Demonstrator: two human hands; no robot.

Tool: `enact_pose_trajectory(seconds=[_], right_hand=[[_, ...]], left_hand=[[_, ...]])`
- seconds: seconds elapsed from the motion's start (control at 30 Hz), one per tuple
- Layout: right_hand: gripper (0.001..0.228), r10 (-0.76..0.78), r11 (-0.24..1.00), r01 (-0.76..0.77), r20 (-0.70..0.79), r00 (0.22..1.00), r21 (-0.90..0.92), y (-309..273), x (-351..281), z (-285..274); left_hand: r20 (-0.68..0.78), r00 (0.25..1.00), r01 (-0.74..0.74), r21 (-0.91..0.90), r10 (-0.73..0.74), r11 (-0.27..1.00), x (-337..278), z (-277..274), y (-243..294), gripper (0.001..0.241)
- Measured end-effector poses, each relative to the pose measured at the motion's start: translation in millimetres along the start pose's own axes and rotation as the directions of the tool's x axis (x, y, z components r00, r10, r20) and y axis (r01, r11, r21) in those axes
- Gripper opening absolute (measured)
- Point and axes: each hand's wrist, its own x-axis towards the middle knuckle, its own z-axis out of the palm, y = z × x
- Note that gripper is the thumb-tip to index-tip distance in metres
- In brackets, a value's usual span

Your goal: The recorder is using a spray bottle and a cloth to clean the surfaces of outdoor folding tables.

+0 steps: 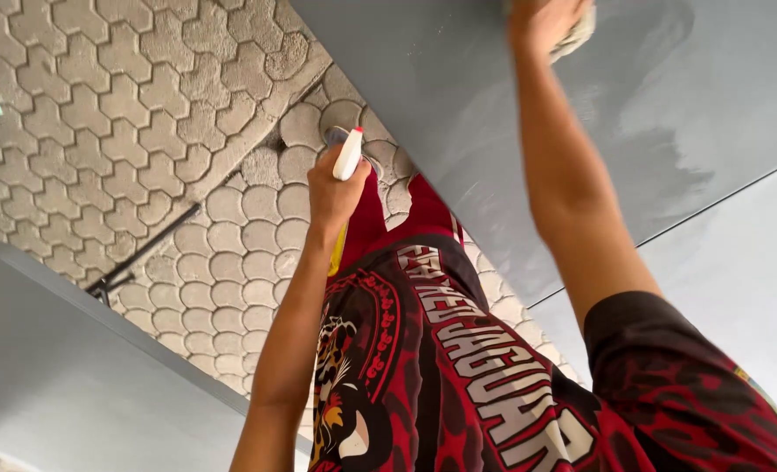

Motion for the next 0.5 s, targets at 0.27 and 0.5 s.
enact_pose_trajectory(seconds=[0.27, 0.5], right_hand=[[0.056, -0.831, 0.292, 0.953, 0.515, 0.209, 0.083, -96.0, -275.5, -83.7], [0.057, -0.956, 0.288, 0.949, 0.011, 0.292, -0.127, 33.2, -68.4, -3.2]], left_hand=[[0.099, 0.995, 0.02, -0.126, -0.008, 0.992, 30.9, -36.9, -23.6, 0.015], [0.128, 0.99, -0.046, -0.129, 0.063, 0.991, 70.9, -70.7, -19.8, 0.01]])
